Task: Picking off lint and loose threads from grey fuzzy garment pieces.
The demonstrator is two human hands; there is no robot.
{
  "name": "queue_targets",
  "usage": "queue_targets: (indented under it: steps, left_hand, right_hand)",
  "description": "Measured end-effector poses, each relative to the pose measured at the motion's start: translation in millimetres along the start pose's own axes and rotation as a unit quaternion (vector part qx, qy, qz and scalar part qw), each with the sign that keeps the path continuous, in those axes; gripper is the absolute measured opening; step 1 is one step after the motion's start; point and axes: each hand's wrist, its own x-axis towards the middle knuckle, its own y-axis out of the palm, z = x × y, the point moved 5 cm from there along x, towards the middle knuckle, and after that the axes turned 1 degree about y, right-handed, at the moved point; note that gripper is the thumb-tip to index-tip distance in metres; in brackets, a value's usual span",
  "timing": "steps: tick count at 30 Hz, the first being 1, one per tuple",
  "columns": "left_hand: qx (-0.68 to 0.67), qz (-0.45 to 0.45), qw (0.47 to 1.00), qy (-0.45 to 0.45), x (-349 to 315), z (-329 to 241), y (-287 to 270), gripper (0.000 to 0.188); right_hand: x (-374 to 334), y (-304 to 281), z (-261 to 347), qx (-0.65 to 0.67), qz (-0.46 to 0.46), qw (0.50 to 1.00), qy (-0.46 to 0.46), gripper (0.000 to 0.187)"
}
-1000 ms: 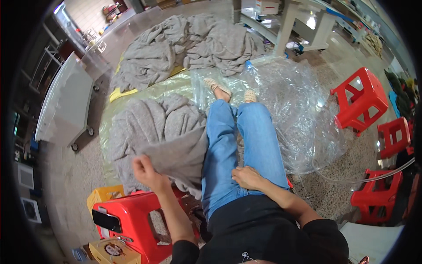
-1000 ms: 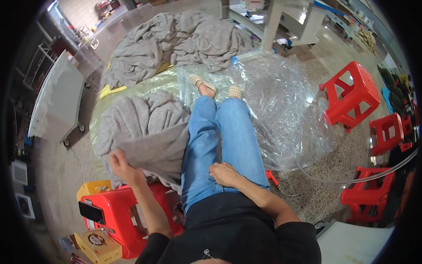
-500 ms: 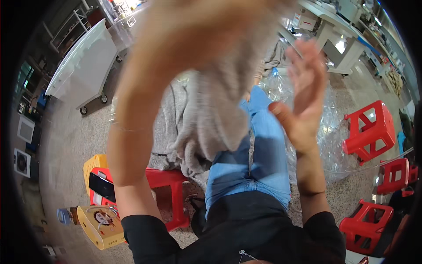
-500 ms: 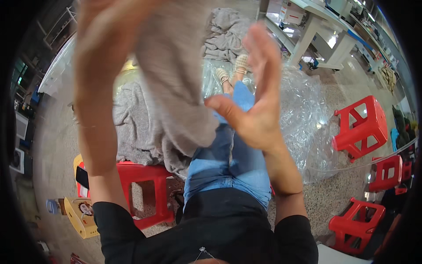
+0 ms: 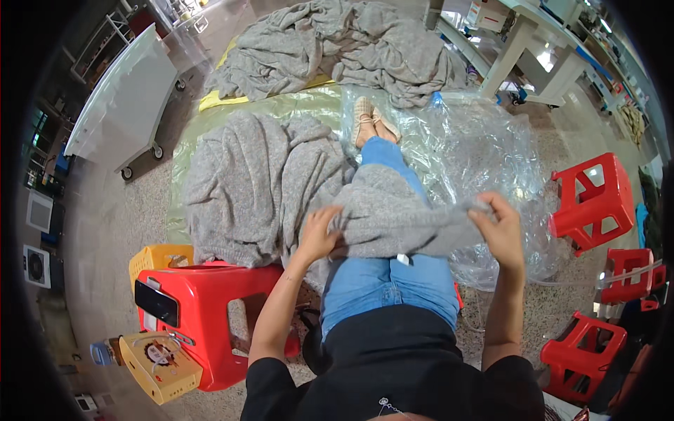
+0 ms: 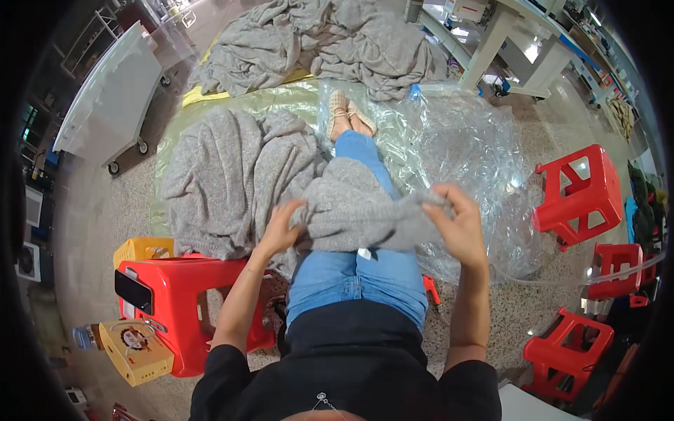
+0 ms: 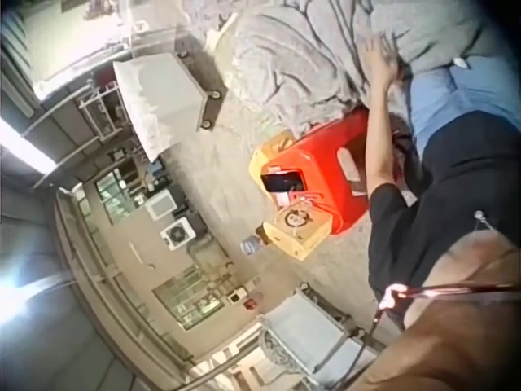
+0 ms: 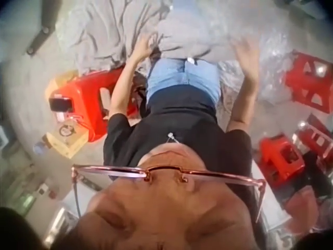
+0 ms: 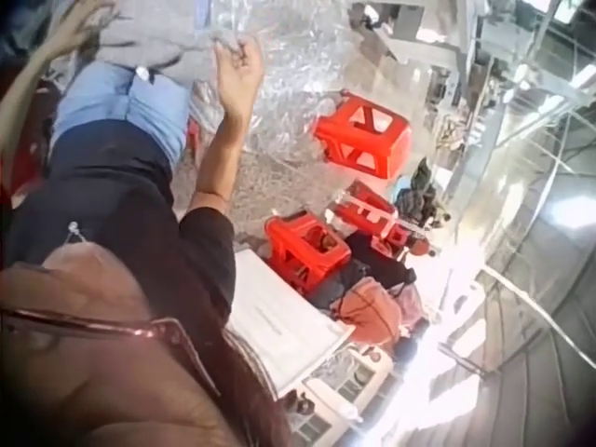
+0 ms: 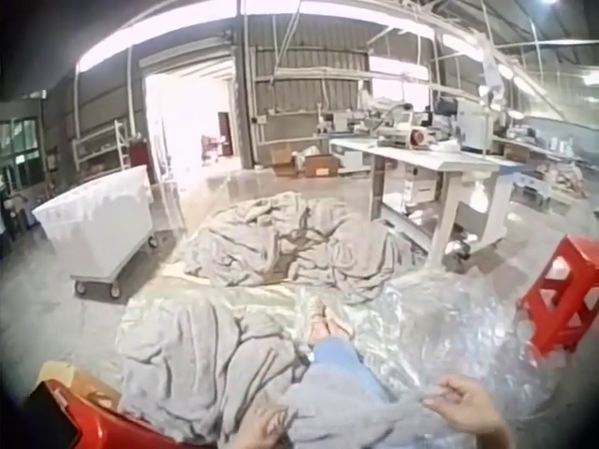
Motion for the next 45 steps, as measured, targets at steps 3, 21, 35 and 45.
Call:
queue_targets:
  steps: [3, 21, 35, 45]
  left_hand:
    - [-0.016, 0.079, 0.997, -0.005, -22, 39, 36, 0.058]
    - [0.188, 0.289, 0.924, -0.165, -88, 86, -13, 0.050]
    - [-0.057, -0.167, 0.922, -0.345, -153, 137, -59, 0.010]
    - [0.072, -0.366, 0.928, 0.005, -63, 19, -115, 0.019]
  right_hand:
    - [-17, -4, -13, -0.040, 0.040, 0.998, 0.032, 0.016]
    - [-26, -17, -15, -0.135, -0.041, 0.978, -0.151, 0.022]
    - [-42, -8, -21, -0.247, -0.112, 0.915, -0.298, 0.026]
    - [-61, 20, 14, 0.127, 0.171, 0.974, -0.074, 0.014]
